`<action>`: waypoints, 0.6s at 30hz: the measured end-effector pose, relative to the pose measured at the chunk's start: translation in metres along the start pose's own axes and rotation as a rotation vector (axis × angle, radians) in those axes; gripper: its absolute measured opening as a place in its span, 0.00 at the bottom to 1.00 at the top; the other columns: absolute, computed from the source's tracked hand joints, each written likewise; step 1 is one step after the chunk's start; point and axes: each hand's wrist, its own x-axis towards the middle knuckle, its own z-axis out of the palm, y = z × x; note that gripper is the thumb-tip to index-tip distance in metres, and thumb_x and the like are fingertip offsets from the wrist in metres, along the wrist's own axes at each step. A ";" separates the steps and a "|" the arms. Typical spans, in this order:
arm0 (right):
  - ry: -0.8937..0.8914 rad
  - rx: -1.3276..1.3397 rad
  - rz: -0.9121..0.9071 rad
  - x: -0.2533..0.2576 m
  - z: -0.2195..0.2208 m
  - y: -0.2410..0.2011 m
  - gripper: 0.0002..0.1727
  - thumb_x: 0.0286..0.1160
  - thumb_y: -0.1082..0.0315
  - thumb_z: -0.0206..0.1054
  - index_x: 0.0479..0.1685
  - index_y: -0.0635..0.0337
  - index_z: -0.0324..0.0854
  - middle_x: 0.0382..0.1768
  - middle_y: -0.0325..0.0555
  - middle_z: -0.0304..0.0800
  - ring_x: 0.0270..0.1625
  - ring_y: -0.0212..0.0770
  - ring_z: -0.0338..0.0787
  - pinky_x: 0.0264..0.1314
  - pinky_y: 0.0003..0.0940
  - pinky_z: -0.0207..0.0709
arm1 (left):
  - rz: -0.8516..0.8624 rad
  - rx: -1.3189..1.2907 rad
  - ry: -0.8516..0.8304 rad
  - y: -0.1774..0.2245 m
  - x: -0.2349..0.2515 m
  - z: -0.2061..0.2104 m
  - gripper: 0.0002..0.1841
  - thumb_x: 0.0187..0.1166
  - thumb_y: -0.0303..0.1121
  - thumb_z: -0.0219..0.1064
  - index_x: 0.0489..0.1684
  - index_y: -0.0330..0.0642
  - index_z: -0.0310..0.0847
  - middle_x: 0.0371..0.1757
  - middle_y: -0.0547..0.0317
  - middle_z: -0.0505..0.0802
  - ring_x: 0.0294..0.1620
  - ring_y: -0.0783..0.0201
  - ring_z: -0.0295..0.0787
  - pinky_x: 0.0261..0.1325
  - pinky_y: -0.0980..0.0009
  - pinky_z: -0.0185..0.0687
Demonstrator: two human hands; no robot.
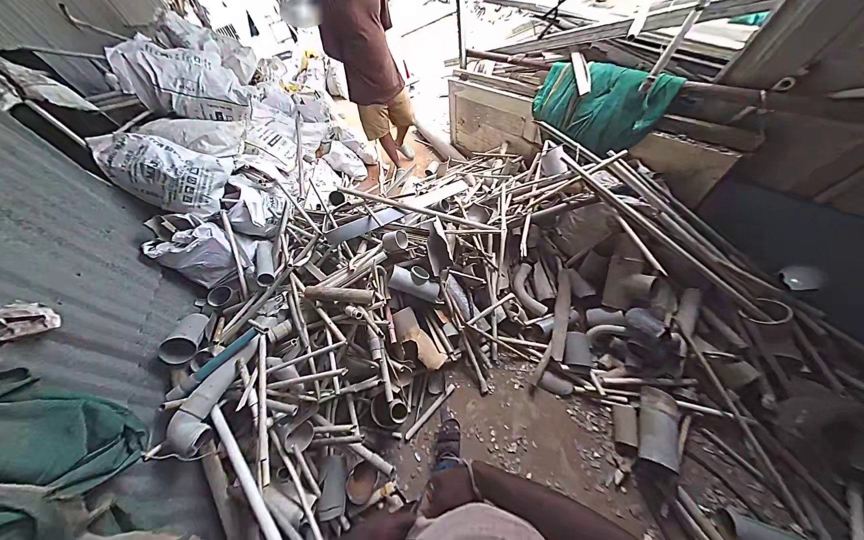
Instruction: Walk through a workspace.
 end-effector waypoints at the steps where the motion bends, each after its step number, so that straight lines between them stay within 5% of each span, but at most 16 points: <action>1: -0.018 0.047 0.028 -0.004 0.001 -0.005 0.22 0.89 0.55 0.58 0.46 0.69 0.83 0.41 0.57 0.86 0.45 0.47 0.84 0.54 0.53 0.75 | 0.083 -0.005 -0.053 -0.039 0.044 -0.004 0.32 0.90 0.53 0.52 0.74 0.30 0.77 0.72 0.33 0.85 0.74 0.43 0.82 0.76 0.45 0.75; 4: 0.006 0.000 -0.023 0.025 0.022 0.070 0.27 0.92 0.52 0.55 0.56 0.73 0.85 0.54 0.68 0.90 0.60 0.59 0.89 0.68 0.63 0.74 | 0.012 -0.123 -0.109 -0.069 0.090 0.002 0.30 0.88 0.56 0.55 0.71 0.38 0.82 0.67 0.45 0.89 0.68 0.53 0.85 0.74 0.49 0.76; 5: 0.102 -0.069 -0.166 0.048 0.038 0.130 0.28 0.90 0.51 0.55 0.52 0.73 0.86 0.48 0.69 0.91 0.54 0.62 0.92 0.59 0.67 0.79 | 0.018 -0.121 -0.111 -0.065 0.089 0.003 0.28 0.88 0.54 0.54 0.69 0.39 0.83 0.66 0.47 0.90 0.67 0.55 0.86 0.73 0.51 0.77; 7: 0.134 -0.179 -0.060 0.059 0.052 0.163 0.27 0.89 0.52 0.55 0.54 0.72 0.86 0.50 0.69 0.91 0.55 0.64 0.91 0.59 0.67 0.79 | 0.043 -0.017 -0.137 -0.060 0.084 0.002 0.27 0.88 0.51 0.55 0.72 0.38 0.81 0.68 0.44 0.88 0.70 0.53 0.84 0.76 0.49 0.74; 9: 0.001 -0.206 0.350 0.031 0.035 0.085 0.26 0.92 0.55 0.54 0.70 0.70 0.79 0.69 0.68 0.83 0.74 0.64 0.81 0.78 0.64 0.67 | 0.094 0.106 -0.178 -0.052 0.075 0.002 0.29 0.87 0.50 0.59 0.79 0.39 0.75 0.73 0.39 0.85 0.76 0.47 0.80 0.81 0.45 0.69; 12: 0.092 -0.190 0.366 -0.013 0.022 0.025 0.29 0.85 0.51 0.61 0.64 0.72 0.82 0.66 0.73 0.85 0.71 0.70 0.83 0.71 0.71 0.71 | 0.224 0.150 -0.117 -0.036 0.046 0.008 0.34 0.80 0.47 0.70 0.86 0.44 0.69 0.78 0.40 0.82 0.80 0.46 0.77 0.83 0.43 0.66; 15: 0.116 -0.205 0.484 -0.036 0.016 -0.014 0.31 0.86 0.46 0.60 0.67 0.68 0.82 0.72 0.66 0.82 0.76 0.64 0.80 0.74 0.67 0.69 | 0.398 0.178 -0.067 -0.025 0.034 0.010 0.45 0.77 0.43 0.75 0.95 0.50 0.53 0.88 0.43 0.72 0.88 0.48 0.67 0.91 0.46 0.57; 18: 0.188 -0.256 0.455 -0.039 0.020 -0.004 0.31 0.81 0.43 0.63 0.61 0.67 0.85 0.66 0.66 0.87 0.70 0.63 0.85 0.68 0.65 0.74 | 0.500 0.238 -0.130 -0.013 0.036 0.007 0.42 0.77 0.40 0.75 0.93 0.51 0.58 0.87 0.43 0.74 0.88 0.48 0.68 0.90 0.47 0.58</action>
